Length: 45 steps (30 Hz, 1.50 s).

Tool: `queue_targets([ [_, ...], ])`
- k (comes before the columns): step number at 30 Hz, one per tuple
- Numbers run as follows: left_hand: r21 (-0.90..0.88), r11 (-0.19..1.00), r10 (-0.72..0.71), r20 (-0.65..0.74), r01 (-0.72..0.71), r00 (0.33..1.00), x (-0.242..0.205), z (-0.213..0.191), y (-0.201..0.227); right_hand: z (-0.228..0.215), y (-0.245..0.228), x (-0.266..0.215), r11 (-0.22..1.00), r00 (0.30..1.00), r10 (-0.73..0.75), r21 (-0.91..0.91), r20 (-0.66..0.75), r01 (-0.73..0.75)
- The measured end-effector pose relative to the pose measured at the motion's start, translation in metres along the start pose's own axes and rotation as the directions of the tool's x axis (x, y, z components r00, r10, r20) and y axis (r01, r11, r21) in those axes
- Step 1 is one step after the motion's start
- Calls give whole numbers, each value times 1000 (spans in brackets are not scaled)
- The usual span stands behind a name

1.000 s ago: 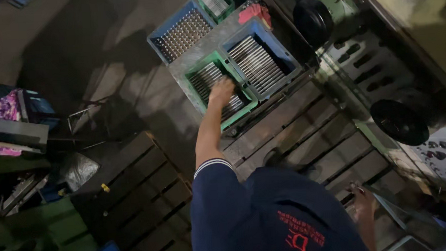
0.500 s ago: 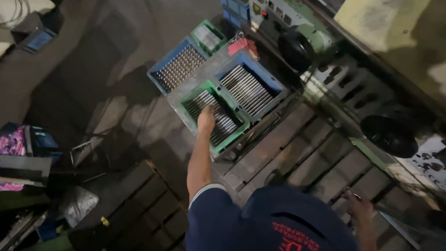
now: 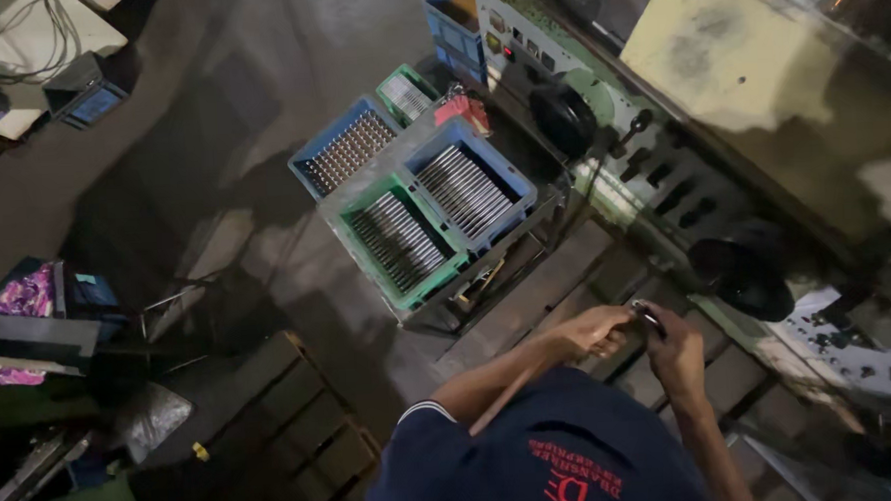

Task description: The person repeatedly picks up small cylindrical metal rods from a green bin, inserts them into a lathe chuck, operates the machine to machine the rods, and then removes the finished pieces. The process is repeated multiple times throughout the clip.

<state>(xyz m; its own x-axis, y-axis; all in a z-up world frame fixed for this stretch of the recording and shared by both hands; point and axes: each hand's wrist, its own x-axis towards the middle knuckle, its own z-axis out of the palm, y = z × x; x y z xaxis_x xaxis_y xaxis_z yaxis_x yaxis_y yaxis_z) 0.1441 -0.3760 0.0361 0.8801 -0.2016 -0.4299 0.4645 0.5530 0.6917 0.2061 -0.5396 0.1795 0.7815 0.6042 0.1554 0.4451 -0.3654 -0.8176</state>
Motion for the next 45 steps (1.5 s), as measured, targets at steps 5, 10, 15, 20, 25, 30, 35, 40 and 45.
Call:
queue_targets([
  [5,-380,901,-114,259,209,959,14,49,35,-35,10,1,998,999,0,-56,-33,-2],
  [10,-88,996,20,38,-16,999,10,101,62,-55,43,-1,1000,998,3,26,-61,-1],
  [15,-126,986,102,-26,-105,994,10,136,79,-71,73,-1,859,919,377,414,-114,-301],
  [20,-150,960,245,49,-236,968,16,157,77,-94,80,3,956,988,-4,291,-155,50],
  [25,-161,937,323,66,-309,944,24,172,82,-118,70,9,917,979,188,371,-82,-145],
  [30,-200,907,378,0,-371,926,30,182,85,-131,69,16,962,993,30,274,-111,2],
  [35,333,744,619,-16,-579,786,37,181,88,-139,71,25,639,909,347,651,231,-409],
  [40,165,667,723,94,-727,684,40,195,109,-158,45,25,512,825,485,670,291,-538],
  [45,109,778,598,172,-618,783,-1,206,144,-194,-11,20,980,996,64,182,67,-75],
])
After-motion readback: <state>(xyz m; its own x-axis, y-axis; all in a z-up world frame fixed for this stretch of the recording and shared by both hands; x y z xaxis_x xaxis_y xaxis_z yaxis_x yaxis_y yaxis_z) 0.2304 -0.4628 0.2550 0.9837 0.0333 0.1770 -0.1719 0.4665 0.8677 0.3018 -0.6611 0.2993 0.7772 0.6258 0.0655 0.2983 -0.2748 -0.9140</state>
